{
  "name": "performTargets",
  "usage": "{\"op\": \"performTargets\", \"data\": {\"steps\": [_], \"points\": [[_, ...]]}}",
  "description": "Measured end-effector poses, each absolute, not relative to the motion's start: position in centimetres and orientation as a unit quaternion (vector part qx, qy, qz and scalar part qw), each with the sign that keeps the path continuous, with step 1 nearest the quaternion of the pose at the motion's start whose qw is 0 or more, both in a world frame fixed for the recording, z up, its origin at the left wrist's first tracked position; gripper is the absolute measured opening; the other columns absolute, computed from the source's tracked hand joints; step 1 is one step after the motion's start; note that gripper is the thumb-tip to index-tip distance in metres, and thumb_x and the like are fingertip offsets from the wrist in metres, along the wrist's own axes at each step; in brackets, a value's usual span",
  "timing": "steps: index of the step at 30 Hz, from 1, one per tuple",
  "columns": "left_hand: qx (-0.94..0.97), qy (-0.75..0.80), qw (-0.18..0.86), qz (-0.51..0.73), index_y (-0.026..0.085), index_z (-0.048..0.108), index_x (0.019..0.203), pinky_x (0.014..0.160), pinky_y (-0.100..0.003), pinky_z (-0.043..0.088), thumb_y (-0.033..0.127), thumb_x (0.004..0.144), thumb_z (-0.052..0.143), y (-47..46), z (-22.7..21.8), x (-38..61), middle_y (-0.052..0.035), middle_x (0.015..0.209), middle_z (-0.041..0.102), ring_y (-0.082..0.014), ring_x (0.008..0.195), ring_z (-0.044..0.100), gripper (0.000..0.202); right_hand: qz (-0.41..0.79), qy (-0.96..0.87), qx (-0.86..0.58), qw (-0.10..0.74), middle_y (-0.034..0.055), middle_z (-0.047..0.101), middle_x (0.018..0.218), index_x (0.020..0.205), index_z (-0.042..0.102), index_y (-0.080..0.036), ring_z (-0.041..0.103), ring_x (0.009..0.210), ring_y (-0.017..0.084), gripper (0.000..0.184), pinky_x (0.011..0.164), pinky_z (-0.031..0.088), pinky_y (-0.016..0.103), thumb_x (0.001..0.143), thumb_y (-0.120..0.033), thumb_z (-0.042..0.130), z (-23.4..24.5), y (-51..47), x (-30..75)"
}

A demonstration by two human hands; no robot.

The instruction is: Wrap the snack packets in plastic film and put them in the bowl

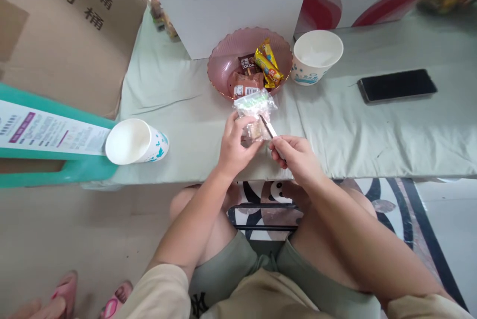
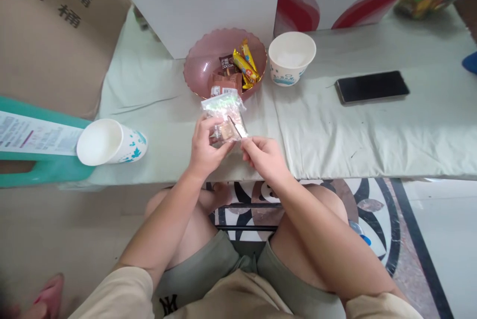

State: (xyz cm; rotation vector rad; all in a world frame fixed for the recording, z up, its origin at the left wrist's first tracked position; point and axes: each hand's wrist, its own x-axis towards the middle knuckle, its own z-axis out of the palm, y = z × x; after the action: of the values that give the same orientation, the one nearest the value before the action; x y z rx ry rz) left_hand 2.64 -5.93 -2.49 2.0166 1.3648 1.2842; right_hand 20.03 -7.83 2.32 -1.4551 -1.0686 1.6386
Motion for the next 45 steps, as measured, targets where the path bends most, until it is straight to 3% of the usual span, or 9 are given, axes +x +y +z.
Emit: {"op": "performTargets", "data": {"steps": [7,13,16,19,25,30,35,40,45], "points": [[0.637,0.490,0.216,0.554,0.030,0.045,0.123,0.075,-0.024,0.057,0.054,0.088,0.070,-6.0,-2.1,2.0,-0.0053,0.125,0.051,-0.0160,0.103,0.064,0.049,0.636,-0.489,-0.521,0.291,-0.0008,0.058,0.062,0.068,0.060,-0.019,0.046,0.055,0.010,0.039,0.055,0.035,0.026,0.082,-0.055,0.060,1.6,-8.0,20.0],[0.542,0.578,0.211,0.573,0.037,0.032,0.136,0.091,-0.034,0.058,0.050,0.092,0.067,-5.2,-0.6,0.0,-0.0058,0.124,0.054,-0.0183,0.107,0.064,0.058,0.569,-0.579,-0.540,0.223,-0.0001,0.057,0.061,0.068,0.061,-0.019,0.047,0.056,0.012,0.039,0.054,0.033,0.026,0.087,-0.053,0.057,1.6,-7.8,21.4],[0.527,0.594,0.238,0.560,0.043,0.019,0.141,0.090,-0.032,0.059,0.048,0.100,0.055,-5.6,-0.6,0.1,-0.0064,0.130,0.054,-0.0156,0.108,0.066,0.056,0.458,-0.614,-0.590,0.255,0.0006,0.058,0.062,0.075,0.067,-0.020,0.050,0.058,0.015,0.034,0.055,0.035,0.028,0.088,-0.050,0.057,1.5,-6.9,23.4],[0.558,0.572,0.292,0.526,0.039,0.019,0.141,0.092,-0.031,0.060,0.048,0.096,0.063,-7.2,-1.6,2.6,-0.0093,0.135,0.050,-0.0166,0.114,0.066,0.064,0.284,-0.638,-0.659,0.280,0.0038,0.062,0.072,0.091,0.073,-0.020,0.055,0.065,0.019,0.023,0.062,0.042,0.032,0.084,-0.036,0.058,0.8,-5.6,25.4],[0.573,0.525,0.414,0.474,0.036,0.023,0.134,0.082,-0.033,0.062,0.039,0.090,0.071,-10.3,-3.1,6.5,-0.0099,0.136,0.046,-0.0189,0.108,0.068,0.065,0.139,-0.681,-0.695,0.183,0.0133,0.067,0.104,0.112,0.076,-0.022,0.065,0.090,0.030,0.036,0.081,0.050,0.044,0.083,-0.024,0.054,-1.6,-4.5,27.5],[0.620,0.596,0.262,0.439,0.031,0.039,0.132,0.091,-0.040,0.058,0.044,0.080,0.080,-8.5,-2.0,2.9,-0.0116,0.135,0.047,-0.0278,0.123,0.058,0.067,0.050,-0.630,-0.733,0.251,0.0186,0.066,0.118,0.128,0.066,-0.020,0.060,0.112,0.038,0.044,0.095,0.045,0.057,0.085,-0.026,0.054,-1.1,-4.6,27.9],[0.656,0.562,0.224,0.451,0.031,0.037,0.140,0.100,-0.039,0.053,0.043,0.087,0.073,-5.7,-2.2,1.4,-0.0123,0.144,0.049,-0.0265,0.134,0.053,0.065,0.203,-0.772,-0.522,0.301,0.0148,0.069,0.118,0.129,0.062,-0.021,0.064,0.111,0.031,0.044,0.098,0.050,0.048,0.089,-0.037,0.058,0.7,-7.2,25.3],[0.618,0.579,0.267,0.460,0.029,0.046,0.130,0.078,-0.028,0.055,0.030,0.092,0.063,-4.0,-2.6,1.2,-0.0037,0.107,0.067,-0.0149,0.091,0.067,0.042,0.248,-0.819,-0.444,0.268,0.0127,0.068,0.125,0.092,0.069,-0.023,0.066,0.111,0.029,0.012,0.096,0.052,0.046,0.089,-0.029,0.059,0.6,-8.2,23.4],[0.554,0.622,0.266,0.485,0.027,0.051,0.112,0.064,-0.023,0.050,0.015,0.080,0.060,-4.0,-2.4,-2.2,0.0030,0.083,0.058,-0.0103,0.069,0.060,0.036,0.207,-0.785,-0.514,0.276,0.0096,0.073,0.106,0.084,0.064,-0.025,0.068,0.101,0.028,0.008,0.094,0.052,0.046,0.086,-0.023,0.056,0.6,-5.5,26.4]]}}
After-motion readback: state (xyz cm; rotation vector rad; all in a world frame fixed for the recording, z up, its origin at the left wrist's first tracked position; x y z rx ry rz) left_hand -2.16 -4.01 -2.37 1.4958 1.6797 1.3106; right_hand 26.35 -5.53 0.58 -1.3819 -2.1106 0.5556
